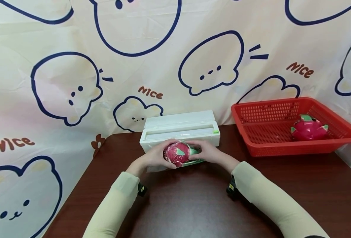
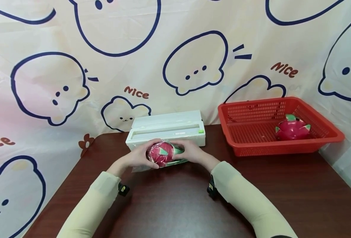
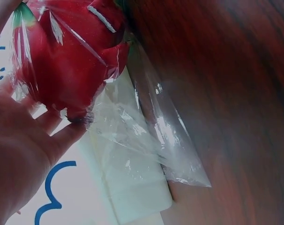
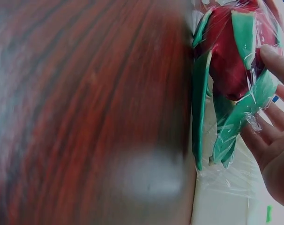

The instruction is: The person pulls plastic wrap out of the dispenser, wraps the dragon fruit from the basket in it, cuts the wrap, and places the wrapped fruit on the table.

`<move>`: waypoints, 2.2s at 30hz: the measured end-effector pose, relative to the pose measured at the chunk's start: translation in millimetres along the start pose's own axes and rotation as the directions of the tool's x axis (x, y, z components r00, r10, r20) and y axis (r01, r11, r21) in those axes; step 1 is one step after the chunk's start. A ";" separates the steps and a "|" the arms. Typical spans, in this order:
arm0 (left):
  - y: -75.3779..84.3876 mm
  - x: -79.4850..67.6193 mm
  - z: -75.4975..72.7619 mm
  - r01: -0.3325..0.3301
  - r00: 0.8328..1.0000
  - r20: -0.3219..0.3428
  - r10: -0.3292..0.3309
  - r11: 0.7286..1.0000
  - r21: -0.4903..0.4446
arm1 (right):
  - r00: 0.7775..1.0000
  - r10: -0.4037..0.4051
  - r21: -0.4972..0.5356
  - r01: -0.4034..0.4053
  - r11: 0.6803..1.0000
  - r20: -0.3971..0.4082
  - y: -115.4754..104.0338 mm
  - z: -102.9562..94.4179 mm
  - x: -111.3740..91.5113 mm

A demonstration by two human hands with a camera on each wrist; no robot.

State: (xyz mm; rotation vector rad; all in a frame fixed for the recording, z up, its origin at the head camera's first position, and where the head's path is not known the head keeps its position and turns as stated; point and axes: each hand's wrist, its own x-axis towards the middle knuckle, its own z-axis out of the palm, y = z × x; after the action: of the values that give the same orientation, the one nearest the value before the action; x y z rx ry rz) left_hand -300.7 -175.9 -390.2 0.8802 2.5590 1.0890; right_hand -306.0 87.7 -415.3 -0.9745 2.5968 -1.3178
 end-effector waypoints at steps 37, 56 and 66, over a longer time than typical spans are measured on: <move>-36.8 -68.6 -11.2 0.073 0.992 -0.115 -0.044 0.962 0.263 | 0.999 0.044 -0.065 -0.044 0.997 0.011 2.2 -2.7 4.9; -18.9 -36.5 -19.6 -0.084 0.944 -0.283 0.171 0.952 0.295 | 0.999 0.038 -0.079 -0.037 0.996 0.011 1.9 -3.9 4.8; -22.4 -25.4 -6.3 -0.051 0.923 -0.372 0.094 0.991 0.126 | 0.999 0.051 -0.075 -0.050 0.996 0.012 1.2 -3.9 5.6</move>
State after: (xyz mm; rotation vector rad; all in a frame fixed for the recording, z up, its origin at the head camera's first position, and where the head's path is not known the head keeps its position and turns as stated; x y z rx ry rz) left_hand -293.0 -207.2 -402.5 0.8695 2.9493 1.2502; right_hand -312.4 87.8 -412.6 -0.9183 2.6598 -1.2061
